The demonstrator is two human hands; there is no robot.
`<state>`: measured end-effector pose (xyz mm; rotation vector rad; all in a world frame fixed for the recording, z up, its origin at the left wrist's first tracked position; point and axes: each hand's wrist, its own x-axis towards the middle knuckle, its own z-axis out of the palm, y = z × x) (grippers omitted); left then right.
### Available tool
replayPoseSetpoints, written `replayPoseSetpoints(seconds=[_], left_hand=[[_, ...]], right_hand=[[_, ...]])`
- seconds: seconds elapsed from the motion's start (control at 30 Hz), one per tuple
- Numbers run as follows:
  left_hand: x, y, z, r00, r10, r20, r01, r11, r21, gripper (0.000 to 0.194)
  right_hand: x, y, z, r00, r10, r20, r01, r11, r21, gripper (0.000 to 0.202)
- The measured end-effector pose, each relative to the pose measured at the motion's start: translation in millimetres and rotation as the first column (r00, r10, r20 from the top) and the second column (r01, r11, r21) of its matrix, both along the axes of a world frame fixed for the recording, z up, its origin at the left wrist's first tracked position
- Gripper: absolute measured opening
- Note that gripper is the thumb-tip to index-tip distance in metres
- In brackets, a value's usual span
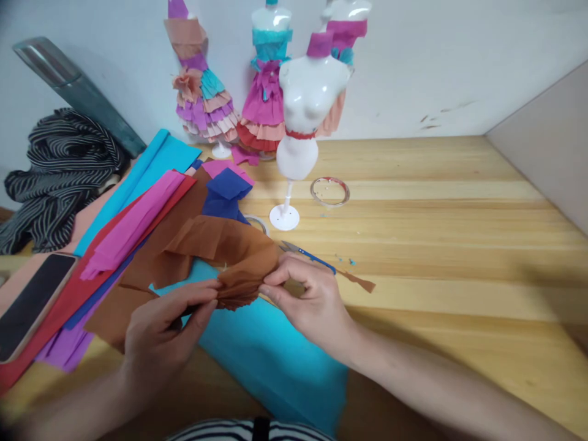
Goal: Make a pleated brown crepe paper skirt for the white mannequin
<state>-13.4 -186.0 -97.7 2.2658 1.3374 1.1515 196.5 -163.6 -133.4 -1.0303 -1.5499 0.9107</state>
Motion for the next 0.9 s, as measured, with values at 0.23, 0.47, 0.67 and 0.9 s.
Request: replayPoseSetpoints(seconds=[0.23, 0.47, 0.67, 0.9], left_hand=[[2.2, -0.5, 3.5, 1.0, 0.027, 0.003, -0.026, 0.998, -0.061, 0.011], [5.4, 0.9, 6.9, 0.996, 0.019, 0.088, -0.006, 0.989, -0.145, 0.013], [4.3, 0.5, 5.9, 0.994, -0.003, 0.11, 0.012, 0.996, -0.087, 0.016], [1.9, 1.1, 4.6, 1.0, -0.009, 0.009, 0.008, 0.998, 0.063, 0.014]], right_hand=[[-0.2, -1.4, 1.2, 1.0, -0.016, -0.001, 0.016, 1.0, 0.025, 0.012], [0.3, -1.5, 1.5, 0.999, -0.032, 0.003, 0.032, 0.999, 0.038, 0.012], [-0.5, -1.8, 1.9, 1.0, -0.008, -0.004, 0.008, 1.0, -0.009, 0.012], [-0.3, -1.4, 0.1, 0.999, 0.018, -0.032, -0.019, 0.999, -0.029, 0.01]])
